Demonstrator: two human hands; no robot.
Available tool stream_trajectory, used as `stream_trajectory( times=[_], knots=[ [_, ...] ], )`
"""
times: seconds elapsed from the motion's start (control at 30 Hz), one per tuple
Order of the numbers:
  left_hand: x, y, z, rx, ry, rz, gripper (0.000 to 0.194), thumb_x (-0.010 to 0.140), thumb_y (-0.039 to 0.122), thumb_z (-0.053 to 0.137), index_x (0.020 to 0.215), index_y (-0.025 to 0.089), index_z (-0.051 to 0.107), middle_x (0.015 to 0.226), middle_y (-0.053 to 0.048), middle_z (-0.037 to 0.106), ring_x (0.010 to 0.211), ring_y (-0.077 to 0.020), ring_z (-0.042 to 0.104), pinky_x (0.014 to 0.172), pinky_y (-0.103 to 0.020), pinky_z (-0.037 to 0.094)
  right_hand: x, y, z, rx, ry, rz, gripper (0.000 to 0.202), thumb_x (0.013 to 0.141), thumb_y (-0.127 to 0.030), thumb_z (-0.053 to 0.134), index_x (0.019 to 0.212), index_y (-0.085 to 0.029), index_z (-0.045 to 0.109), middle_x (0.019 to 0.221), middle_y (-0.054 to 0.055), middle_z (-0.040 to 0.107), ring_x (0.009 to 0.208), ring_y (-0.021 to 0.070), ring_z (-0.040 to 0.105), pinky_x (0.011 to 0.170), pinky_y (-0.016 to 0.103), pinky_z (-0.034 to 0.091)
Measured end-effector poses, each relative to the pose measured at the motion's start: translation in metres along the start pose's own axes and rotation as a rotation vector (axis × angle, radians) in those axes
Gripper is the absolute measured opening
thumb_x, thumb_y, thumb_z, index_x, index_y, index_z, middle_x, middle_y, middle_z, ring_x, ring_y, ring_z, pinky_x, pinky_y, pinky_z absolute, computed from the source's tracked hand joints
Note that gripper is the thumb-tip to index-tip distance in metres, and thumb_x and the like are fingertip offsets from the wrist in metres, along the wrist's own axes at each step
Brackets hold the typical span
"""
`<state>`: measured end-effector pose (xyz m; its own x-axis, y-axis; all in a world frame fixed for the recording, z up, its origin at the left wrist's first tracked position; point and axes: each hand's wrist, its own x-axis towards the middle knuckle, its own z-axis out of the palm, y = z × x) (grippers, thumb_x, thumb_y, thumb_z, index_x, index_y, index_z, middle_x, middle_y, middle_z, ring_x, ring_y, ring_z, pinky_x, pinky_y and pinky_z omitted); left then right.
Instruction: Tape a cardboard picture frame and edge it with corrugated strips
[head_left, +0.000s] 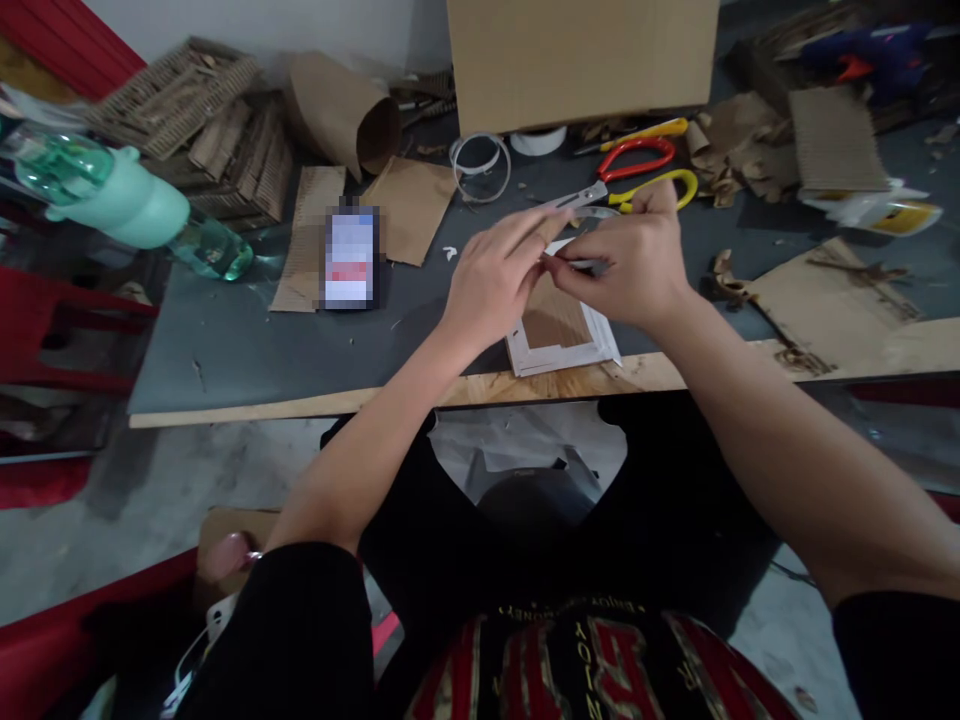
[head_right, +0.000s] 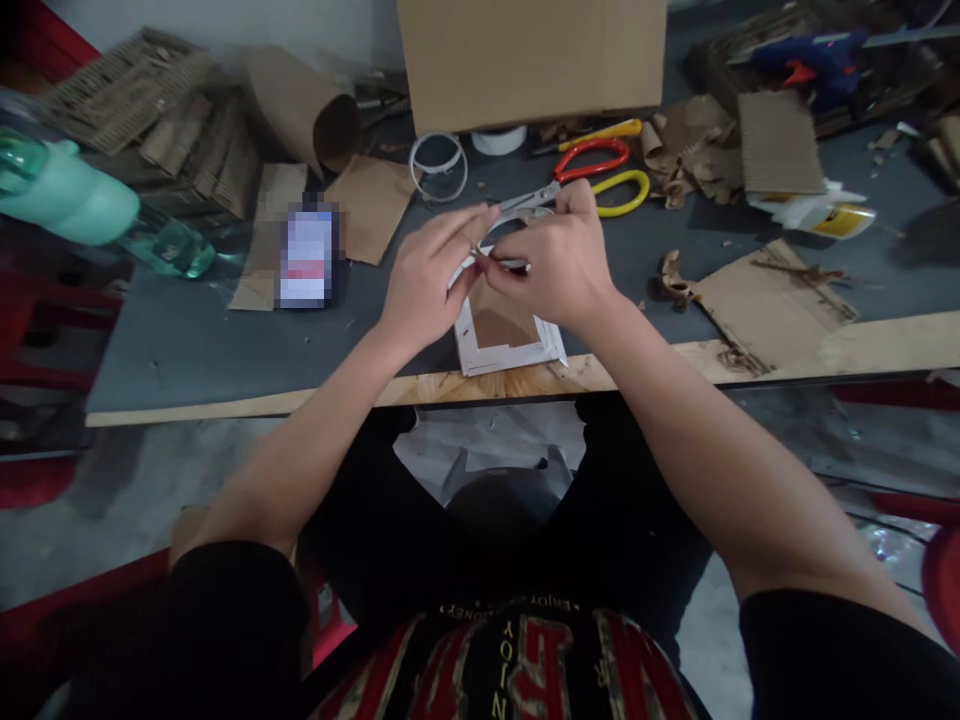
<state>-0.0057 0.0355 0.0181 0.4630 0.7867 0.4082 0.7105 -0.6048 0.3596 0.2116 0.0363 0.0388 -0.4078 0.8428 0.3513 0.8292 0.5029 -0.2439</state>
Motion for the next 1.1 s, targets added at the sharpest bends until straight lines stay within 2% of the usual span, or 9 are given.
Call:
stream_trajectory(
  times=[0.2,0.3,0.4,0.53,0.7,0.83,0.93,1.03,1.1],
  knots=[
    [-0.008,0.002,0.007,0.046,0.091,-0.055,0.028,0.115,0.038,0.053,0.121,0.026,0.078,0.136,-0.009,0.081,0.131,-0.0282,0.075,0.115,-0.046,0.055,-0.002,0.000,0.002,0.142,0.041,0.008,0.044,0.108,-0.046,0.054,0.074,-0.027,0.074,0.069,0.003,0.070,0.074,0.0215,0.059,0.106,0.058,0.038],
    [-0.010,0.001,0.008,0.078,0.109,-0.064,0.027,0.114,0.039,0.056,0.111,0.027,0.079,0.125,-0.007,0.084,0.121,-0.0285,0.078,0.115,-0.051,0.053,-0.003,-0.001,0.001,0.171,0.042,-0.019,0.037,0.106,-0.040,0.057,0.076,-0.026,0.071,0.070,0.003,0.071,0.075,0.0216,0.059,0.107,0.057,0.039],
    [-0.011,0.005,0.008,0.094,0.131,-0.066,0.032,0.115,0.040,0.053,0.100,0.028,0.078,0.113,-0.005,0.085,0.112,-0.0280,0.080,0.117,-0.056,0.051,-0.004,-0.004,0.000,0.144,0.106,-0.053,0.032,0.102,-0.035,0.061,0.071,-0.026,0.066,0.065,0.000,0.068,0.064,0.0174,0.048,0.104,0.053,0.041],
    [-0.012,0.013,0.005,0.083,0.177,-0.057,0.029,0.114,0.040,0.054,0.100,0.030,0.078,0.114,-0.004,0.085,0.124,-0.0299,0.076,0.121,-0.059,0.048,-0.004,-0.002,0.001,0.126,0.203,-0.117,0.030,0.098,-0.032,0.062,0.069,-0.026,0.066,0.060,-0.001,0.062,0.058,0.0148,0.032,0.099,0.051,0.043],
    [-0.012,0.015,0.005,0.051,0.203,-0.029,0.026,0.113,0.036,0.054,0.102,0.030,0.077,0.123,-0.006,0.084,0.144,-0.0329,0.065,0.127,-0.061,0.042,-0.003,-0.002,0.001,0.262,0.184,-0.082,0.025,0.091,-0.026,0.071,0.066,-0.025,0.064,0.056,-0.003,0.053,0.059,0.0140,0.036,0.099,0.053,0.040],
    [-0.012,0.016,0.007,0.052,0.234,-0.043,0.024,0.113,0.038,0.053,0.105,0.029,0.073,0.126,-0.007,0.083,0.144,-0.0367,0.066,0.125,-0.070,0.038,0.000,-0.013,-0.003,0.646,0.155,0.059,0.032,0.088,-0.025,0.076,0.059,-0.025,0.061,0.054,-0.005,0.042,0.058,0.0132,0.037,0.072,0.040,0.039],
    [-0.015,0.026,0.002,0.022,0.219,0.036,0.031,0.115,0.037,0.047,0.094,0.029,0.069,0.121,-0.005,0.085,0.133,-0.0363,0.074,0.118,-0.072,0.042,0.008,-0.006,-0.007,0.862,0.205,0.369,0.025,0.087,-0.020,0.077,0.063,-0.023,0.069,0.055,-0.005,0.046,0.057,0.0125,0.036,0.062,0.033,0.031],
    [-0.023,0.040,-0.010,-0.030,0.267,0.212,0.036,0.115,0.037,0.050,0.082,0.029,0.063,0.106,0.002,0.087,0.111,-0.0311,0.081,0.113,-0.068,0.046,0.014,0.021,-0.011,0.795,0.455,0.723,0.024,0.089,-0.010,0.067,0.067,-0.019,0.073,0.051,-0.007,0.043,0.055,0.0119,0.031,0.061,0.033,0.029],
    [-0.026,0.043,-0.015,-0.067,0.374,0.219,0.028,0.112,0.043,0.058,0.088,0.032,0.069,0.107,0.004,0.087,0.110,-0.0300,0.080,0.115,-0.067,0.045,0.011,0.041,-0.012,0.546,0.451,0.683,0.022,0.096,-0.021,0.066,0.077,-0.017,0.078,0.056,-0.005,0.048,0.057,0.0122,0.036,0.065,0.033,0.032]
  ],
)
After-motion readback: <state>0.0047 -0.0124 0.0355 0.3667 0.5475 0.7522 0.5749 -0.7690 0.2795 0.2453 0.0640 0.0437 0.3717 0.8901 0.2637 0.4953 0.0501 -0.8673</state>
